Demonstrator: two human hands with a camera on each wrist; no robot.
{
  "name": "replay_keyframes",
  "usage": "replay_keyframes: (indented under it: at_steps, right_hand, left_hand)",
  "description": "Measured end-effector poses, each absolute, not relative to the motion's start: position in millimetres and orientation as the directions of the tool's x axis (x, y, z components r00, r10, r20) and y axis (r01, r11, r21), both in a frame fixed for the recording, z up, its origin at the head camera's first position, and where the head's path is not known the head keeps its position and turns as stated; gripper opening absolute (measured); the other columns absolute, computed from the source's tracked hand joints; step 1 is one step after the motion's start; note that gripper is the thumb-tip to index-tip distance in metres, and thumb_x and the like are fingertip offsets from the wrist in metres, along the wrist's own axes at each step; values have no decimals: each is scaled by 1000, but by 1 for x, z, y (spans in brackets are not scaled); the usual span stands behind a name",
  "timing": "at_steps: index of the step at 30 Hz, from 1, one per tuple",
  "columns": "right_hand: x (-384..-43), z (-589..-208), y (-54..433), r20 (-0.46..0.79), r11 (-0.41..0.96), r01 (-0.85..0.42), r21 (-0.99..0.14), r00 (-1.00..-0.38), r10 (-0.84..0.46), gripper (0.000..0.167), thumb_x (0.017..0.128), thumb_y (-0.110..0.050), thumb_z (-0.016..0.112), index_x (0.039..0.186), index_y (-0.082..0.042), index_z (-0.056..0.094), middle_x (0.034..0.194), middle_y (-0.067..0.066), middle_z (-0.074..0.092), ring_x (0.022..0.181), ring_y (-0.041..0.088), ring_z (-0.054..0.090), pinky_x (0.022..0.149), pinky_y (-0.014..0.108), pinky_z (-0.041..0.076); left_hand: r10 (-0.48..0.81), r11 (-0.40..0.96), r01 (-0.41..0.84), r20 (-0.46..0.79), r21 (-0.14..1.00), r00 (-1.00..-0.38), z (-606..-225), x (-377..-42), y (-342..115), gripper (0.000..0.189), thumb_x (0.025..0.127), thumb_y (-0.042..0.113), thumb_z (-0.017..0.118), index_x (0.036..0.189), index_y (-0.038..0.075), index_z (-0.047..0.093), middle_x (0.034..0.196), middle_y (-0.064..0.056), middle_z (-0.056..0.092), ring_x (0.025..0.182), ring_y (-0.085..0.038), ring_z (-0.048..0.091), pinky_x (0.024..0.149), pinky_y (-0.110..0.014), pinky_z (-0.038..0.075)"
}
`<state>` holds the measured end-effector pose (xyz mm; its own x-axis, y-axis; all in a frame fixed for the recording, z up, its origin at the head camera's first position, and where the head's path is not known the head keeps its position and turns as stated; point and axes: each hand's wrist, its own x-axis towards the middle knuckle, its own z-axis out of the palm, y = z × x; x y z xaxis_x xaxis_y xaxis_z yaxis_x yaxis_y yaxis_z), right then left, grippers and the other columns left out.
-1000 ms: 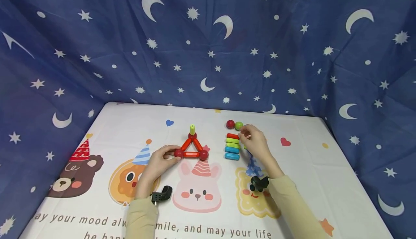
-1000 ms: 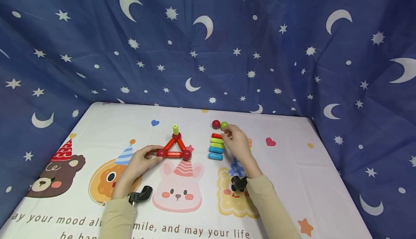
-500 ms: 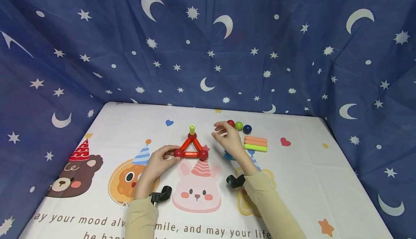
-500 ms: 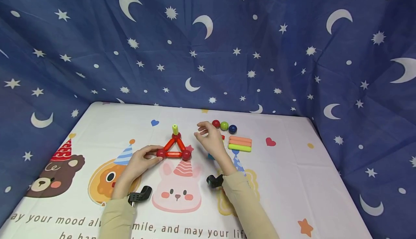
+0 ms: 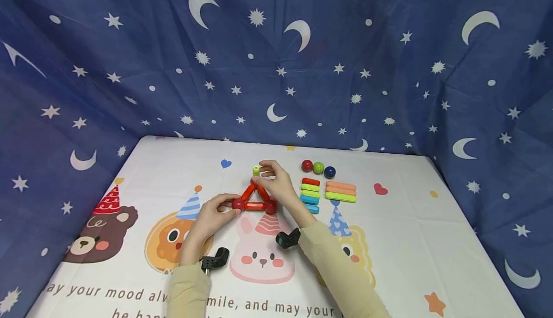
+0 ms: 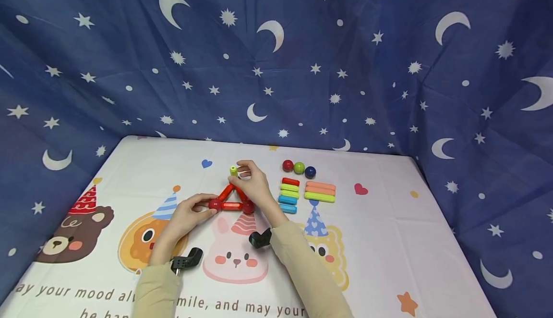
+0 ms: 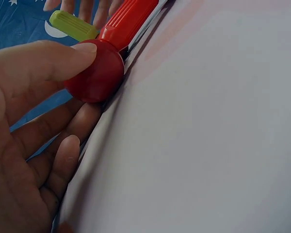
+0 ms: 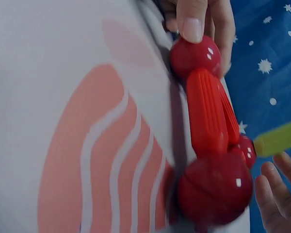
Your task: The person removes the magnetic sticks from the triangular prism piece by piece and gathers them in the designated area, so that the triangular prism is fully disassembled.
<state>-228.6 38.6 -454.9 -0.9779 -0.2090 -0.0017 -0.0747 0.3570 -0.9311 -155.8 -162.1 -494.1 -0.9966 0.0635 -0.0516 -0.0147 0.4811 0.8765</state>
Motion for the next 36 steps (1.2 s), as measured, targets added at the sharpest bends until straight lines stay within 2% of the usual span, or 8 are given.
replay_keyframes:
  at_steps: [13,25,29,36]
  right_hand:
    - [-234,-460,24,53,393,-112,-913,-986,-158,29,89,-19,67,117,-11,65,110,10,69,103,24,63,93,36,52]
    - [-233,-460,25,40,408,-96,-908,-989,-144,26,93,-20,62,117,-13,66,111,9,70,109,25,62,100,43,49]
    - [-234,-461,25,35,406,-88,-910,-990,-135,24,94,-20,61,116,-14,67,110,9,70,107,24,63,96,38,51]
    - [-235,-462,25,23,388,-70,-919,-992,-125,22,95,-19,59,115,-15,67,108,10,69,102,22,64,76,26,56]
  left_hand:
    - [67,471,8,-27,882,-997,-496,-156,-162,35,83,18,74,117,20,68,106,-4,68,99,-18,58,83,-24,43]
    - [72,478,12,-26,878,-997,-496,-156,-162,34,84,19,74,118,18,68,109,-5,68,102,-19,59,86,-29,44]
    - [70,481,10,-27,877,-997,-496,-157,-162,34,84,19,74,118,18,68,109,-5,68,101,-19,59,86,-29,44]
    - [65,477,9,-25,879,-998,-496,-156,-162,34,83,18,74,117,18,68,109,-5,68,101,-19,59,86,-28,44]
